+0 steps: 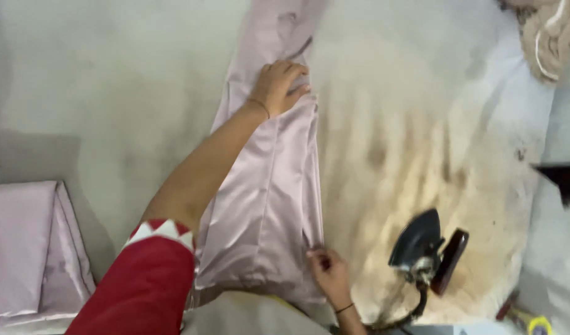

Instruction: Ironing and folding satin garments on a pressing table

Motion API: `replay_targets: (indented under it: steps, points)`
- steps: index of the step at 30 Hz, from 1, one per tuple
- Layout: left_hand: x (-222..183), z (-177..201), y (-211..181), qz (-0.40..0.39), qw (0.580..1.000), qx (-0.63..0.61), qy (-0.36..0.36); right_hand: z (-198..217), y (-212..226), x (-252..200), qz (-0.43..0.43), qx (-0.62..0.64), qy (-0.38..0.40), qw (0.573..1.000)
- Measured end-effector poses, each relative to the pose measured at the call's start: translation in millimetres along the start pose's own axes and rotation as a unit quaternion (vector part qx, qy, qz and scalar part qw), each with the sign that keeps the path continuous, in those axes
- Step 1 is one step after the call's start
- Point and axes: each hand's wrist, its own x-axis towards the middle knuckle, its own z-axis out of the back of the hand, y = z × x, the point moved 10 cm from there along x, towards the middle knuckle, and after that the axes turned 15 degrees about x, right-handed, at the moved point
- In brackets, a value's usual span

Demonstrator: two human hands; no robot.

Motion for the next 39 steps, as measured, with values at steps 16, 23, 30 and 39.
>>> replay_targets:
  steps: [16, 23, 30, 39]
  points:
    - [-102.0, 82.3, 173.5, 0.211, 0.962, -0.062, -0.163, -51.3, 346.1, 676.0, 0.138, 0.086, -0.055, 0.985]
    - [-60.6, 66.6, 203.6, 0.416, 0.833, -0.363, -0.027, -163.6, 438.6, 423.3, 0.574, -0.221, -0.021, 0.788]
    - [50.8, 47.4, 182.3, 0.316, 0.904, -0.270, 0.101, -192.7, 369.7, 330.3, 0.670, -0.304, 0.082, 0.673]
    - [114.0, 10.3, 204.7, 0.345, 0.932, -0.092, 0.065, -113.4, 424.0, 399.4, 0.524, -0.030, 0.038, 0.850]
